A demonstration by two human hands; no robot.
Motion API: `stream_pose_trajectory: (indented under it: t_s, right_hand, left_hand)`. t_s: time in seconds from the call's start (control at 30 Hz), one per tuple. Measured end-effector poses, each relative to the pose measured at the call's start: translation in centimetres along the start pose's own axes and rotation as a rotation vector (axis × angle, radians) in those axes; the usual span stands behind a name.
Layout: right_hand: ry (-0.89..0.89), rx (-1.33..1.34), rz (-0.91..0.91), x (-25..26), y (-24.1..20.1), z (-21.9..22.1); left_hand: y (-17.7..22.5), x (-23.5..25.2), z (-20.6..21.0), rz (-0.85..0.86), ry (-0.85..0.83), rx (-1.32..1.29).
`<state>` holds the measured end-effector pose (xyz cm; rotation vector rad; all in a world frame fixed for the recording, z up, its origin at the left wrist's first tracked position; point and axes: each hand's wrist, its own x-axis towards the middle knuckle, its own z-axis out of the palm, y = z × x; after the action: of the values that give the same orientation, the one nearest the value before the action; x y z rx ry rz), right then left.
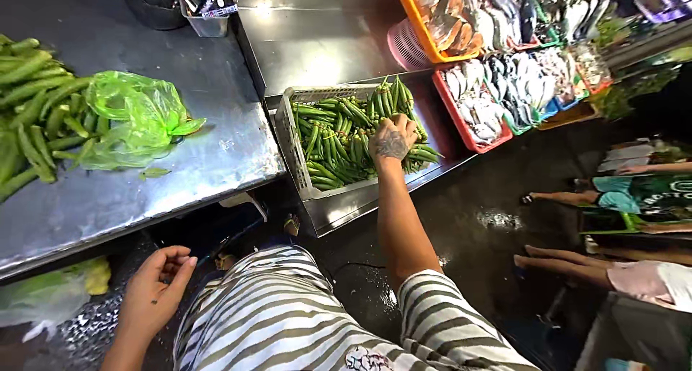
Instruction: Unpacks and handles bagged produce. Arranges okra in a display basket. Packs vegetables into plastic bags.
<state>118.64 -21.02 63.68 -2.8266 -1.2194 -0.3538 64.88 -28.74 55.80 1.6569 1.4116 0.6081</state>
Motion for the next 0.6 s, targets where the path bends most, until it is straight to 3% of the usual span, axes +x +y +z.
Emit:
stream_pose_trajectory:
  t_s: [0.1, 0.2, 0.27, 0.37, 0.5, 0.6]
  right_hand:
    - [-0.075, 0.092, -0.185, 2.4, -3.3, 0.4]
    - [-0.287, -0.003, -0.209, 5.5, -5.6, 3.8]
    - [-0.337, -0.047, -0.198, 6.5, -6.5, 5.7]
    - [-0.194, -0.049, -0.298, 7.2, -7.0, 5.8]
    - [0.063, 0.095, -0.341, 6.8, -4.8, 0.9]
    - [-0.054, 0.086, -0.351, 7.0, -1.9, -2.0]
  left_hand:
    - [0.4, 1.3, -0.1, 0.024, -0.012, 0.012]
    - [0.8, 2.1, 0.6, 0.036, -0.046, 0.032]
    - [1.1, 2.2, 1.1, 0.054, -0.072, 0.062]
    - [1.3, 1.5, 2.2, 0.034, -0.058, 0.040]
    - [0.4, -0.4, 4.1, -0.076, -0.011, -0.071]
    - [0.8, -0.8, 5.1, -0.163, 0.036, -0.241]
